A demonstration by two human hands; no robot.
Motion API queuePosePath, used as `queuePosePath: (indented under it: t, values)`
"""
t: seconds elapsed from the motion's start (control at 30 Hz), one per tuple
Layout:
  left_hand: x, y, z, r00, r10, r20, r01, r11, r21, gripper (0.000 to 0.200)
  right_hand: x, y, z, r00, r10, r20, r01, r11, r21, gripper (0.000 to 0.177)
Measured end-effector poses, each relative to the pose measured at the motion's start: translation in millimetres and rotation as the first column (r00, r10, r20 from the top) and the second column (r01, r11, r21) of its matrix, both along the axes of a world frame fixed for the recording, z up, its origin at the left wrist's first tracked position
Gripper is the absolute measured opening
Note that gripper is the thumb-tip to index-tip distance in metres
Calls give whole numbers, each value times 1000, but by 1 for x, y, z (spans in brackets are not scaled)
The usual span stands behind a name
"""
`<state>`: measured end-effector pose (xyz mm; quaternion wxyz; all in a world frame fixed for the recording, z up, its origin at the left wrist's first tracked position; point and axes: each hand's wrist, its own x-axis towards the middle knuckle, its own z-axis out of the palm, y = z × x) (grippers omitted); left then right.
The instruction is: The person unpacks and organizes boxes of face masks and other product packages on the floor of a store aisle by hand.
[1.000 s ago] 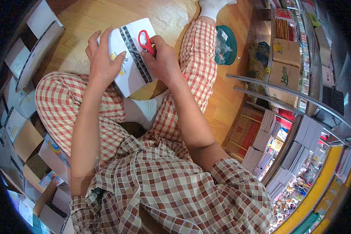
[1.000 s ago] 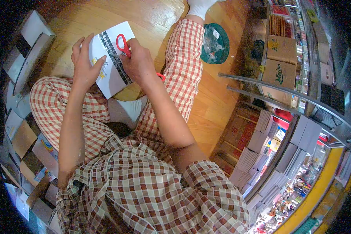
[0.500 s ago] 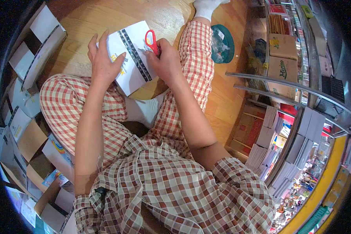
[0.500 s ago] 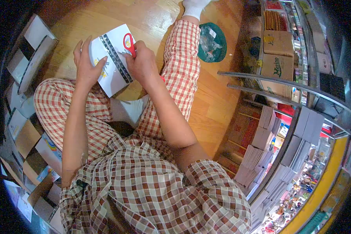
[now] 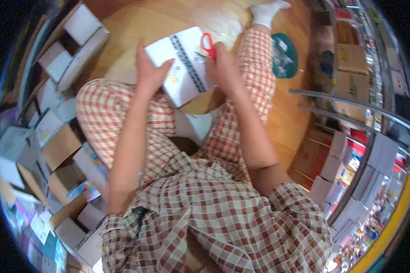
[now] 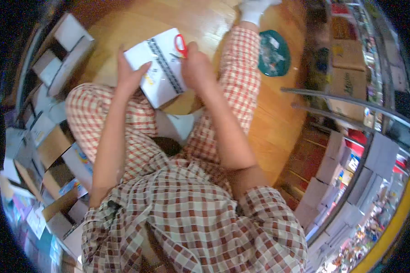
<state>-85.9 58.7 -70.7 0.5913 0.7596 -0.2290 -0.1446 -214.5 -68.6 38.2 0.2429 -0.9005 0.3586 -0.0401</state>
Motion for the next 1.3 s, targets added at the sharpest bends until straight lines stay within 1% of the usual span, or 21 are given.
queuePosePath:
  t: [0.03, 0.07, 0.13, 0.17, 0.2, 0.23, 0.3, 0.33, 0.4, 0.47, 0.53, 0.57, 0.63, 0.77, 0.83, 0.93, 1.03, 1.17, 1.27, 1.3]
  values:
    - [-2, 0, 8, 999, 16, -43, -15, 999, 35, 95, 2, -4, 0, 999, 37, 3, -37, 999, -17, 19]
    - [-2, 0, -1, 1000, 17, 10, -18, 999, 30, 95, 5, -8, -1, 997, 73, 5, -73, 997, -39, 19]
    - [-2, 2, 2, 998, 12, 66, -18, 995, 93, 95, 12, -12, 0, 995, 94, 34, -93, 995, -33, 19]
    - [-3, 2, 5, 999, 9, 46, -14, 993, 115, 96, 18, -14, 4, 994, 102, -33, -104, 993, -50, 21]
    - [-4, 2, 8, 1000, 5, 23, -8, 991, 133, 96, 22, -14, 5, 993, 113, -23, -114, 992, -46, 21]
    - [-5, 3, 11, 1000, -1, 14, -1, 989, 146, 96, 27, -14, 5, 990, 124, -67, -128, 989, -69, 22]
    - [-7, 4, 16, 1000, 3, -5, -2, 988, 154, 95, 38, -9, 15, 978, 120, -174, -139, 984, -107, 21]
    - [-7, 4, 19, 999, -4, -31, 9, 986, 165, 94, 44, -7, 15, 978, 128, -168, -147, 983, -109, 21]
    - [-8, 3, 21, 1000, 14, -15, -12, 986, 165, 91, 56, -1, 18, 965, 159, -209, -190, 972, -137, 20]
    - [-9, 4, 20, 999, 16, -37, -11, 989, 149, 89, 66, 6, 19, 963, 159, -216, -193, 970, -146, 18]
    - [-9, 3, 18, 999, 27, -23, -24, 990, 140, 86, 75, 9, 17, 954, 188, -233, -240, 945, -221, 17]
    - [-9, 3, 19, 999, 22, -26, -18, 991, 131, 86, 79, 10, 14, 953, 195, -233, -246, 944, -218, 17]
    - [-10, 3, 21, 999, 28, -31, -24, 991, 133, 83, 87, 11, 9, 948, 191, -254, -260, 926, -273, 16]
    - [-9, 1, 18, 998, 35, -45, -27, 988, 150, 80, 91, 14, 3, 939, 213, -269, -289, 914, -286, 17]
    - [-10, -1, 15, 999, 49, -16, -46, 986, 158, 79, 93, 16, 1, 953, 158, -259, -226, 939, -259, 21]
    - [-10, 0, 19, 998, 50, -45, -41, 985, 168, 78, 92, 16, 0, 939, 184, -291, -272, 915, -298, 18]
    - [-11, -1, 16, 996, 69, -51, -60, 985, 163, 76, 92, 17, -1, 939, 181, -293, -267, 919, -291, 18]
    - [-14, -4, 12, 992, 107, -66, -97, 984, 149, 75, 93, 21, -3, 927, 216, -306, -310, 901, -303, 19]
    - [-15, -3, 12, 989, 125, -84, -113, 985, 131, 74, 80, 30, -6, 910, 240, -338, -345, 891, -295, 18]
    - [-15, -3, 11, 989, 126, -72, -116, 986, 121, 74, 72, 33, -13, 890, 234, -392, -355, 894, -273, 16]
